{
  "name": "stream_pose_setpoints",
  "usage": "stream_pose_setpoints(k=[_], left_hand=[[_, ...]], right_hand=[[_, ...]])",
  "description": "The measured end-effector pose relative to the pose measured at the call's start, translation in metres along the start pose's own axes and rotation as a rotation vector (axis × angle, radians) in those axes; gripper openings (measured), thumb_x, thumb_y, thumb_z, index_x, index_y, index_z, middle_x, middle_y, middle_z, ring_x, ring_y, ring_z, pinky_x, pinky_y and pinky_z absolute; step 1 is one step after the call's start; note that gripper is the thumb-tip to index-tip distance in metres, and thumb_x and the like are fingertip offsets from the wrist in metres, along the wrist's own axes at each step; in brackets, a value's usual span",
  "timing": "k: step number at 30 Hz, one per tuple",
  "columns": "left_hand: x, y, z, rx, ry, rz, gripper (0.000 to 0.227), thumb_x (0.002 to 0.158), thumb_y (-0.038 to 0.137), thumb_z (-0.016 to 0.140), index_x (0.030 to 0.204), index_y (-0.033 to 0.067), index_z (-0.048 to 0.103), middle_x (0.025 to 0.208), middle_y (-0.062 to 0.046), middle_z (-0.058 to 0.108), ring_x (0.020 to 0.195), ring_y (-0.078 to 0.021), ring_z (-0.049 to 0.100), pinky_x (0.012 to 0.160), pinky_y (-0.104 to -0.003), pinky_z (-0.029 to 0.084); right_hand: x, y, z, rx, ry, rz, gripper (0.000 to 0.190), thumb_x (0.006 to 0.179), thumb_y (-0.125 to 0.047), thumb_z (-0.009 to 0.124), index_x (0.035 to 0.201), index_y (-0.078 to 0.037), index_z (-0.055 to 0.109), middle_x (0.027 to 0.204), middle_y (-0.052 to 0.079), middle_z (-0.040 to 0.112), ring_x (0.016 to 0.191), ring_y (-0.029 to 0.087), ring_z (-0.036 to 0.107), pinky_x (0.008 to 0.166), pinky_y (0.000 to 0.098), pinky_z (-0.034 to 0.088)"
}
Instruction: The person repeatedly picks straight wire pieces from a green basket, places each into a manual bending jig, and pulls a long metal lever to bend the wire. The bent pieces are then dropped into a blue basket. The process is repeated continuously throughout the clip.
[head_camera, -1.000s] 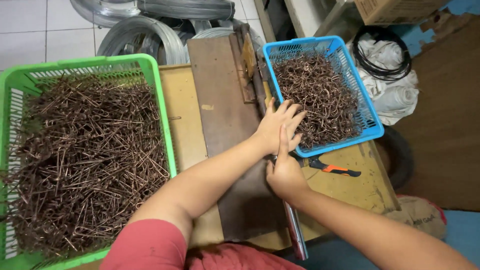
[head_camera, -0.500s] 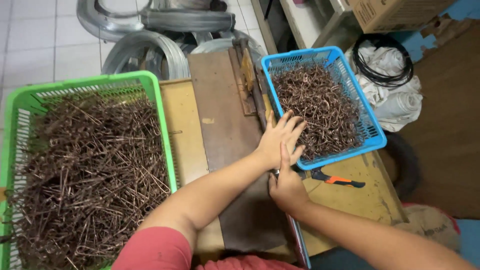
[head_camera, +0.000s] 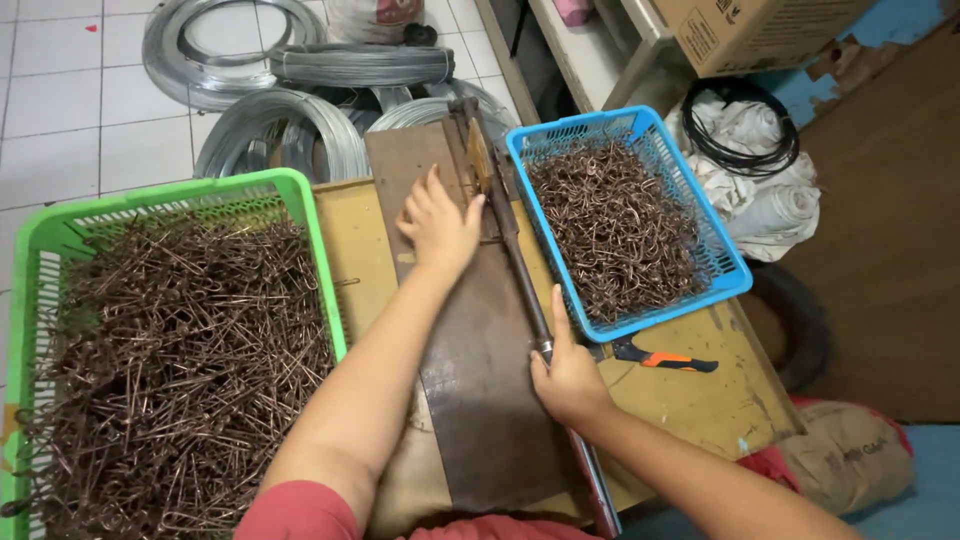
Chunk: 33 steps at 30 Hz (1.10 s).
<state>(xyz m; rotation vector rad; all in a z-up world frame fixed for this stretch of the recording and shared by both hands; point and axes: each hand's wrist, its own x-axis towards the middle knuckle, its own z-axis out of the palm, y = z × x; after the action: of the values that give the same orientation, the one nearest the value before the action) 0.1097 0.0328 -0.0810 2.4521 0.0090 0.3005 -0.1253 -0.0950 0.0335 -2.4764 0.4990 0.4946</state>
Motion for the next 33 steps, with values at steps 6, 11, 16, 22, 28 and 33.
stream_pose_setpoints(k=[6, 11, 16, 22, 28, 33], left_hand=[[0.032, -0.028, 0.031, 0.01, -0.276, 0.027, 0.061, 0.105, 0.071, 0.058, 0.143, 0.023, 0.06, 0.13, -0.003, 0.071, 0.13, -0.0304, 0.063, 0.111, -0.077, 0.033], [0.036, -0.018, 0.017, -0.15, -0.316, 0.002, 0.054, 0.107, 0.057, 0.062, 0.147, 0.0201, 0.056, 0.138, -0.007, 0.071, 0.134, -0.03, 0.065, 0.114, -0.074, 0.035], [0.058, -0.041, 0.039, -0.033, -0.284, 0.109, 0.034, 0.11, 0.042, 0.065, 0.141, 0.0277, 0.066, 0.131, 0.0, 0.074, 0.13, -0.0244, 0.067, 0.117, -0.074, 0.033], [0.055, -0.047, 0.054, 0.038, -0.24, 0.16, 0.031, 0.109, 0.046, 0.065, 0.138, 0.0356, 0.071, 0.13, 0.002, 0.074, 0.132, -0.0214, 0.066, 0.115, -0.072, 0.036], [0.055, -0.047, 0.056, 0.058, -0.123, 0.197, 0.018, 0.108, 0.042, 0.066, 0.12, 0.034, 0.077, 0.107, 0.005, 0.078, 0.112, -0.021, 0.073, 0.113, -0.066, 0.037], [0.062, -0.041, 0.038, 0.008, -0.328, 0.229, 0.019, 0.11, 0.04, 0.062, 0.121, 0.033, 0.076, 0.114, 0.003, 0.078, 0.118, -0.0245, 0.073, 0.112, -0.069, 0.037]], right_hand=[[0.003, 0.002, -0.001, 0.112, 0.002, 0.095, 0.101, 0.097, -0.03, 0.068, 0.176, -0.043, 0.006, 0.116, 0.026, 0.079, 0.117, 0.043, 0.076, 0.103, 0.053, 0.059], [0.042, 0.056, 0.038, 0.447, -0.041, 0.072, 0.091, 0.097, -0.026, 0.074, 0.172, -0.039, 0.024, 0.093, 0.021, 0.076, 0.083, 0.035, 0.071, 0.073, 0.0436, 0.058], [0.069, 0.1, 0.068, 0.924, -0.132, -0.085, 0.084, 0.097, -0.008, 0.074, 0.168, -0.019, 0.03, 0.065, 0.02, 0.067, 0.036, 0.027, 0.062, 0.028, 0.0358, 0.051], [0.058, 0.094, 0.058, 0.952, -0.165, -0.115, 0.084, 0.097, -0.009, 0.075, 0.167, -0.021, 0.031, 0.066, 0.02, 0.066, 0.034, 0.028, 0.061, 0.025, 0.0393, 0.05], [0.027, 0.054, 0.003, 0.961, -0.216, -0.109, 0.09, 0.096, -0.01, 0.074, 0.171, -0.024, 0.026, 0.06, 0.017, 0.059, 0.034, 0.027, 0.059, 0.028, 0.0389, 0.049], [0.016, 0.016, -0.076, 0.965, -0.23, -0.156, 0.094, 0.095, -0.022, 0.076, 0.172, -0.022, 0.022, 0.068, 0.01, 0.061, 0.035, 0.019, 0.056, 0.025, 0.0366, 0.046]])
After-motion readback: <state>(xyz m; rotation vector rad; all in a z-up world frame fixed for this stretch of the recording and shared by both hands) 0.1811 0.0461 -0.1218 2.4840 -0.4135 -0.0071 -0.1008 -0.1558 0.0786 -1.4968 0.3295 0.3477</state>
